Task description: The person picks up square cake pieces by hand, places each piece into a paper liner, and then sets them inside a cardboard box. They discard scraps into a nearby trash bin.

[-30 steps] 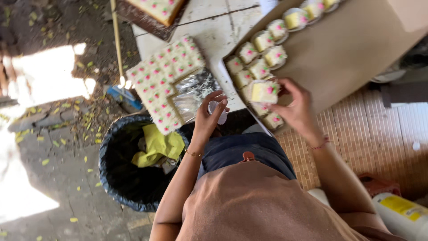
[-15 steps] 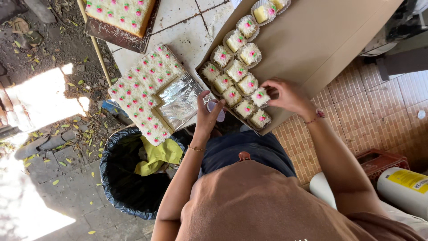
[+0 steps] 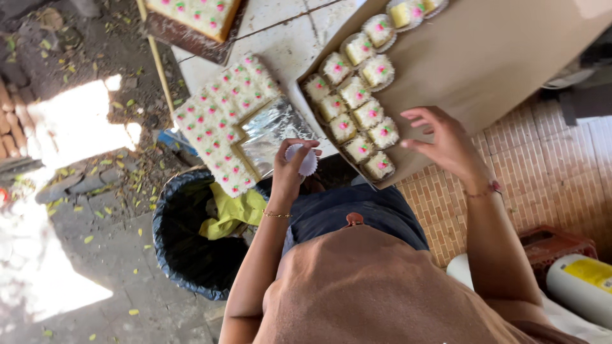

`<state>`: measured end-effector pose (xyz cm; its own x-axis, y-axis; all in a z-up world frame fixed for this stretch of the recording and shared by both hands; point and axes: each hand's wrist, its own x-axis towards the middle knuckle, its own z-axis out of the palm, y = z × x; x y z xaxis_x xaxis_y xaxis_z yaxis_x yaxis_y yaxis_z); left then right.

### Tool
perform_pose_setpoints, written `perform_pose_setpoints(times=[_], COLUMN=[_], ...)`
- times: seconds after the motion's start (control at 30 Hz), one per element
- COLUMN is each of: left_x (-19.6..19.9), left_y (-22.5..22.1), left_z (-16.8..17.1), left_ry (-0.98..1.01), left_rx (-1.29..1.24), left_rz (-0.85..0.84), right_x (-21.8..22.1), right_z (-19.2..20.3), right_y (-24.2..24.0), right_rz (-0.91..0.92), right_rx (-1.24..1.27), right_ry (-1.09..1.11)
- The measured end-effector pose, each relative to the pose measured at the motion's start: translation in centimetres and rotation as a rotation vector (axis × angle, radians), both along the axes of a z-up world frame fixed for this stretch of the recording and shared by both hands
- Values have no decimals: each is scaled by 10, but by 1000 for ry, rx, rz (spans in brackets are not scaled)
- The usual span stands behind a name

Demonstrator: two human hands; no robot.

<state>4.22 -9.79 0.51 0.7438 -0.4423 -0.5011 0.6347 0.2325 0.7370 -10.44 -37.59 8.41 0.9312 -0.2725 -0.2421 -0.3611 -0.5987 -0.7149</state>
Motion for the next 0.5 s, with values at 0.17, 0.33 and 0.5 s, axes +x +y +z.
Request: perform_pose_setpoints(times=[0.17,0.33,0.5], left_x=[-3,-4,-7], left_y=[18,42,63], left_z=[29,36,40], left_ry=[-72,-140,-423], left_rx=[-185,-269,-75], left_rz=[21,-9,-11], right_x=[12,53,90], right_z=[23,31,29], right_y=[38,108,166], right_rz=[-48,50,223], right_rx=[46,160,140], right_ry=[-158,-259,-325])
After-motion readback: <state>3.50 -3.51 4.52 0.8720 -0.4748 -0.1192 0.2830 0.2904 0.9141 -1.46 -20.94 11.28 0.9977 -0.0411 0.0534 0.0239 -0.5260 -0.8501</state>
